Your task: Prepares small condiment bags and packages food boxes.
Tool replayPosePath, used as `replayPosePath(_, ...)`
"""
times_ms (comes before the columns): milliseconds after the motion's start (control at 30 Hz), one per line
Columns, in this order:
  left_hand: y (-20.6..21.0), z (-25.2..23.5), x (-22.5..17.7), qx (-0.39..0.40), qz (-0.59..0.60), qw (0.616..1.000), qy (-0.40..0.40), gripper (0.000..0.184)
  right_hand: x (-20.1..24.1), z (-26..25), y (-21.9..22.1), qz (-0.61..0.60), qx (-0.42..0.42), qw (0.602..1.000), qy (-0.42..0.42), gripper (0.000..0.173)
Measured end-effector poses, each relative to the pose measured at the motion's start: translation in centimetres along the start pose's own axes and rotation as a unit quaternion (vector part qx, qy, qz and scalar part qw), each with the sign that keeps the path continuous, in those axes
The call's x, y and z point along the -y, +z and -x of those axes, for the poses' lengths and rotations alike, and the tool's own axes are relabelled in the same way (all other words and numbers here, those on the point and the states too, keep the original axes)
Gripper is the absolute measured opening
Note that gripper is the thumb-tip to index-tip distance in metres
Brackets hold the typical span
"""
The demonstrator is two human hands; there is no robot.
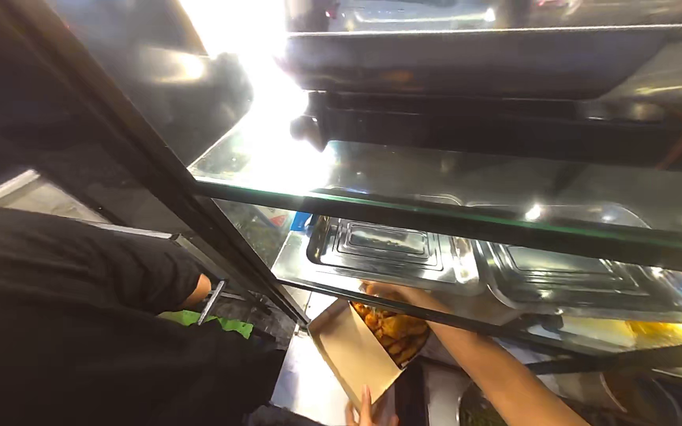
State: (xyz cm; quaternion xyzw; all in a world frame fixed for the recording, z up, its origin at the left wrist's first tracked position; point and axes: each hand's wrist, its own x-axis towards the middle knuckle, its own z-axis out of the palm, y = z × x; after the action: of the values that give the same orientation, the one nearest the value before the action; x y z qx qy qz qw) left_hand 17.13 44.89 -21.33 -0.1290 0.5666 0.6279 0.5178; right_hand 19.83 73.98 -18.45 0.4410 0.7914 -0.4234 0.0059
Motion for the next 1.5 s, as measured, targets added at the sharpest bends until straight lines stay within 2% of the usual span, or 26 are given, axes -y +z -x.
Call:
replayPosePath(67, 1.1, -0.3, -2.4, -0.058, -0.063, 0.992, 0.090, 0.067, -1.2, 0.8, -0.4, -0.009, -0.038, 0.999, 0.015, 0.061)
replayPosePath(133, 1.9, -1.1, -5.6, -0.081, -0.146, 0.969, 0.181, 0.069, -0.5, 1.1, -1.1, 0.025, -0.029, 0.999, 0.027, 0.061)
replayPosePath(267, 4.0, -5.3, -11.6, -0.109, -0.338, 0.883, 0.306, 0.071, -2.5, 0.9, 0.3, 0.031, -0.072, 0.997, 0.030, 0.051)
replayPosePath(400, 7.8, -7.8, -17.7, -0.052, -0.507, 0.797, 0.323, 0.052, -3.0, 3.4, 0.8, 0.051, -0.074, 0.991, 0.098, 0.059)
replayPosePath(467, 9.0, -8.9, -19.0, -0.018, -0.535, 0.763, 0.362, 0.048, -4.4, 4.3, 1.4, 0.056, -0.069, 0.990, 0.108, 0.058)
replayPosePath(533, 9.1, -10.1, -19.6, 0.033, -0.564, 0.722, 0.399, 0.047, -5.6, 4.5, 2.0, 0.054, -0.053, 0.991, 0.109, 0.054)
replayPosePath(633, 7.8, -12.7, -20.2, 0.086, -0.653, 0.658, 0.365, 0.046, -5.0, 4.8, 1.6, 0.025, -0.044, 0.994, 0.101, 0.050)
replayPosePath(700, 6.2, -14.1, -20.3, 0.098, -0.688, 0.625, 0.355, 0.054, -4.1, 4.8, 0.9, 0.007, -0.059, 0.995, 0.075, 0.052)
replayPosePath(767, 5.1, -15.0, -20.5, 0.096, -0.699, 0.588, 0.396, 0.052, -4.1, 4.5, 0.3, 0.002, -0.087, 0.996, 0.028, 0.057)
replayPosePath(867, 4.4, -15.5, -21.1, 0.111, -0.731, 0.552, 0.386, 0.052, -6.7, 4.1, 0.7, 0.051, -0.065, 0.996, 0.018, 0.052)
replayPosePath(933, 3.0, -16.1, -19.7, 0.105, -0.713, 0.526, 0.451, 0.050, -7.7, 4.4, 0.9, 0.079, -0.045, 0.995, 0.039, 0.041)
replayPosePath(967, 1.8, -15.9, -18.8, 0.104, -0.694, 0.512, 0.495, 0.046, -7.4, 5.0, 0.7, 0.094, -0.022, 0.995, 0.023, 0.039)
replayPosePath(1000, 0.5, -15.9, -17.7, 0.101, -0.666, 0.497, 0.548, 0.041, -8.2, 5.3, 1.0, 0.112, -0.028, 0.993, -0.037, 0.038)
replayPosePath(1067, -1.9, -16.0, -15.4, 0.088, -0.630, 0.468, 0.613, 0.042, -10.9, 4.8, 2.2, 0.098, -0.059, 0.975, -0.191, 0.040)
replayPosePath(1100, -2.8, -15.9, -14.4, 0.082, -0.624, 0.464, 0.624, 0.044, -11.5, 4.8, 2.4, 0.114, -0.053, 0.967, -0.222, 0.044)
replayPosePath(1133, -3.6, -15.8, -13.4, 0.078, -0.620, 0.470, 0.623, 0.046, -11.2, 5.2, 2.3, 0.144, -0.045, 0.962, -0.228, 0.047)
replayPosePath(1200, -4.7, -15.3, -11.6, 0.068, -0.615, 0.497, 0.608, 0.052, -9.2, 6.6, 1.3, 0.168, 0.014, 0.968, -0.188, 0.058)
replayPosePath(1267, -5.5, -14.7, -10.1, 0.059, -0.612, 0.542, 0.573, 0.060, -8.1, 6.9, 0.9, 0.118, 0.015, 0.979, -0.165, 0.055)
replayPosePath(1300, -5.7, -14.4, -9.4, 0.053, -0.607, 0.575, 0.545, 0.062, -7.9, 6.3, 1.1, 0.088, -0.014, 0.983, -0.164, 0.046)
replayPosePath(1367, -5.3, -13.4, -8.3, 0.061, -0.569, 0.670, 0.472, 0.063, -7.5, 4.1, 1.6, 0.050, -0.033, 0.991, -0.116, 0.035)
replayPosePath(1433, -3.8, -12.6, -6.9, 0.054, -0.468, 0.767, 0.435, 0.054, -6.5, 2.5, 2.0, 0.025, -0.030, 0.998, -0.058, 0.041)
replayPosePath(1500, -1.5, -11.6, -6.1, 0.013, -0.357, 0.848, 0.391, 0.050, -4.6, 2.1, 2.7, 0.010, 0.003, 1.000, 0.001, 0.061)
